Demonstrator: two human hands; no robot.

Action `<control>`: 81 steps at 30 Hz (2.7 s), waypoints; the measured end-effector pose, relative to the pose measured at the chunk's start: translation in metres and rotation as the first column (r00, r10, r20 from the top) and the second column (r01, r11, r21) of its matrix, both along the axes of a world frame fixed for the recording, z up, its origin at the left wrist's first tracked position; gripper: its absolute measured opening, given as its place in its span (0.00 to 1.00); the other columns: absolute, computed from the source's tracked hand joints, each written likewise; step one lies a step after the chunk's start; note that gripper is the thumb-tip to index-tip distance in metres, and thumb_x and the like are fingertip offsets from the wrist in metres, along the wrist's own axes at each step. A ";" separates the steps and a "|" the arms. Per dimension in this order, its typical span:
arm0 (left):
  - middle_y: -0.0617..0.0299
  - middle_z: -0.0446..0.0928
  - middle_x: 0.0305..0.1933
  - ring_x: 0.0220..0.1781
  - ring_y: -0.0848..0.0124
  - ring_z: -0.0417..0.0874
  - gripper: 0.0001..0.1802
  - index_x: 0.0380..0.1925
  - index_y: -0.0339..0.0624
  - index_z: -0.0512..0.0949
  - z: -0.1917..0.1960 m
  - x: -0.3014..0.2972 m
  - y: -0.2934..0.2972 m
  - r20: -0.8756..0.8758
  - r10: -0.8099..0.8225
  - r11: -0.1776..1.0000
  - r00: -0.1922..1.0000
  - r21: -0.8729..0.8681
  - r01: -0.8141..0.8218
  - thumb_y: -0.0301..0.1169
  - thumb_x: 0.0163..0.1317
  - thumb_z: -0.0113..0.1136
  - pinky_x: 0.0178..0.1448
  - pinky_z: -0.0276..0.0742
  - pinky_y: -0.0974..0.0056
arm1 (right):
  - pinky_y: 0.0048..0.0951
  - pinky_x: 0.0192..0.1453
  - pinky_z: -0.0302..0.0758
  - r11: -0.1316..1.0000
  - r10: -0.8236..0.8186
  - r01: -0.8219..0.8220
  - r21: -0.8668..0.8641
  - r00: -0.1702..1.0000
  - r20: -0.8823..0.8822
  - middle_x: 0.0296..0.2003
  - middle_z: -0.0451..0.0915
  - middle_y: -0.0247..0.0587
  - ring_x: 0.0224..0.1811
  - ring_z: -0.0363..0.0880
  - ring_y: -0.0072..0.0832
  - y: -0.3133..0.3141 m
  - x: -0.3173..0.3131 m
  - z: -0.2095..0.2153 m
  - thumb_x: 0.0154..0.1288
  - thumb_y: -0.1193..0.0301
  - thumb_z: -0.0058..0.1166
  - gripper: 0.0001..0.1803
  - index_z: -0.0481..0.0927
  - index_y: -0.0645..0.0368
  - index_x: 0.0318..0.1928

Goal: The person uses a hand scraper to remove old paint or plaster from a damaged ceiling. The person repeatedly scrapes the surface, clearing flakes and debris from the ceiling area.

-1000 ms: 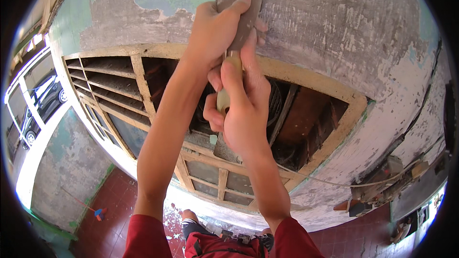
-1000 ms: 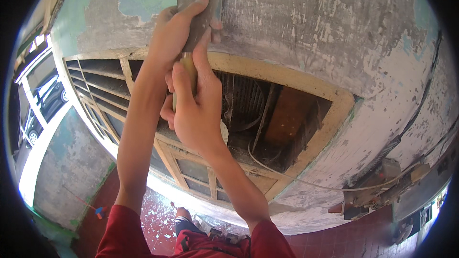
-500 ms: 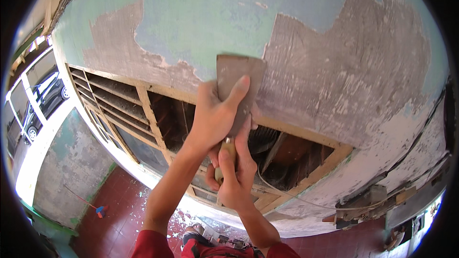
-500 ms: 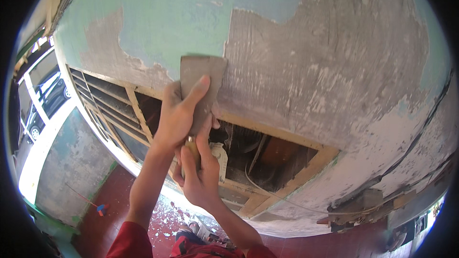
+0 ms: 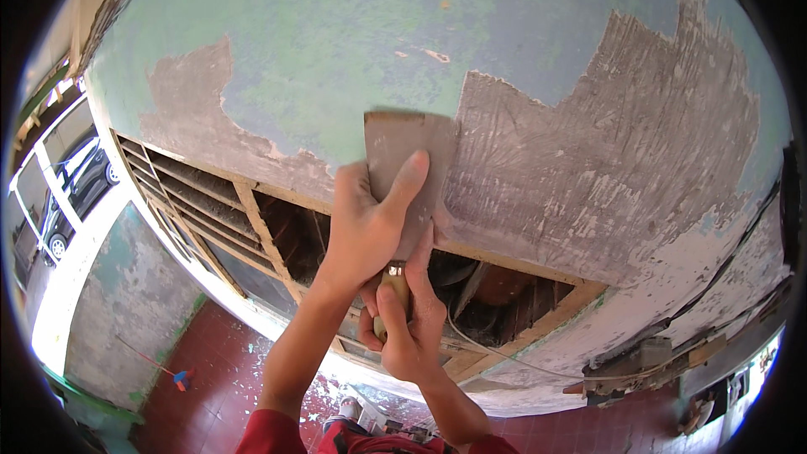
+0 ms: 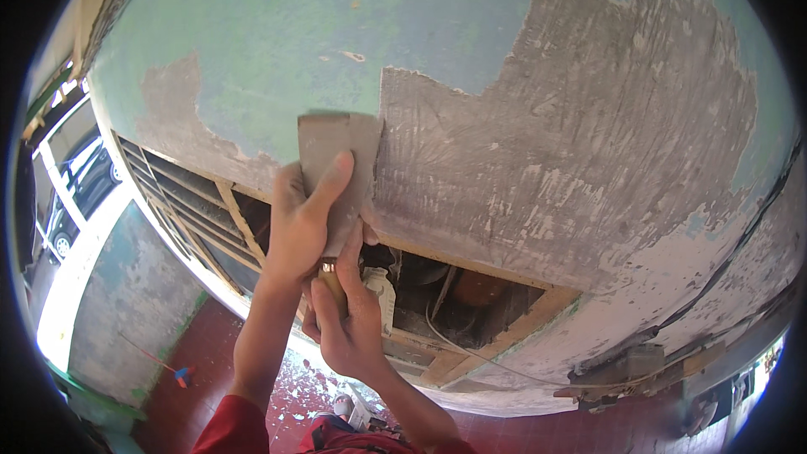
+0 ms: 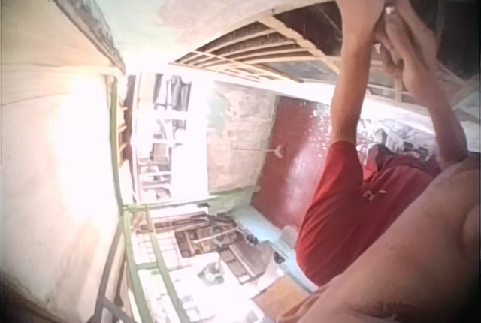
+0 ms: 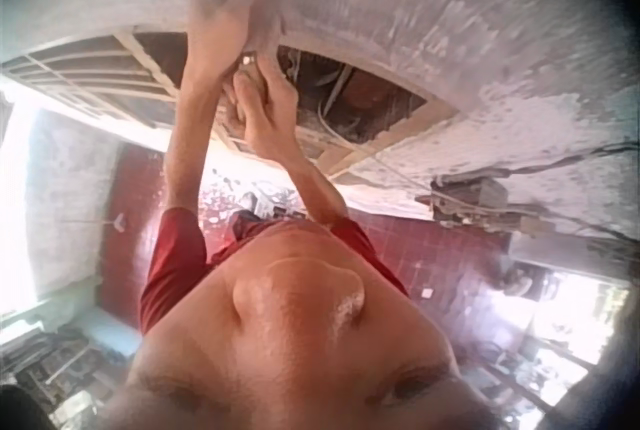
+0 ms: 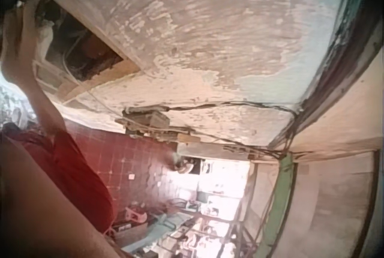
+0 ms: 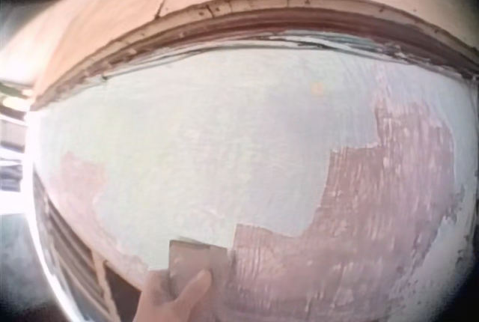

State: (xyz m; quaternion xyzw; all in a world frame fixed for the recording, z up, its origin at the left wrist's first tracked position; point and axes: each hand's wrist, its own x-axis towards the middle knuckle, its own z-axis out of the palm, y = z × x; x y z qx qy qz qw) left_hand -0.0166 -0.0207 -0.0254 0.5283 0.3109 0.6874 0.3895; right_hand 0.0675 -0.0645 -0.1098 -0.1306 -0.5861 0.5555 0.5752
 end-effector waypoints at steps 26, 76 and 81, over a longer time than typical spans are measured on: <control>0.54 0.78 0.18 0.16 0.71 0.78 0.16 0.28 0.29 0.75 0.002 0.000 -0.001 0.038 0.018 1.000 0.999 -0.018 -0.017 0.35 0.68 0.57 0.19 0.71 0.68 | 0.16 0.19 0.60 0.998 0.045 -0.047 -0.028 0.996 -0.075 0.27 0.72 0.35 0.17 0.63 0.11 0.001 -0.004 -0.002 0.71 0.79 0.35 0.39 0.30 0.67 0.74; 0.54 0.79 0.20 0.18 0.72 0.79 0.19 0.27 0.31 0.78 0.020 -0.004 0.005 -0.078 0.051 0.993 0.996 0.109 -0.042 0.38 0.68 0.56 0.21 0.73 0.67 | 0.16 0.14 0.56 0.995 0.048 -0.041 0.093 0.997 -0.065 0.27 0.65 0.34 0.16 0.57 0.13 0.005 -0.002 0.027 0.77 0.73 0.32 0.34 0.37 0.53 0.76; 0.54 0.78 0.19 0.17 0.71 0.79 0.20 0.29 0.31 0.77 0.028 -0.004 0.000 -0.076 0.077 0.995 0.994 0.074 -0.071 0.41 0.67 0.58 0.22 0.74 0.68 | 0.16 0.14 0.54 0.997 0.047 -0.042 0.064 0.996 -0.078 0.27 0.65 0.34 0.15 0.56 0.12 -0.003 -0.006 0.035 0.77 0.73 0.31 0.34 0.36 0.52 0.76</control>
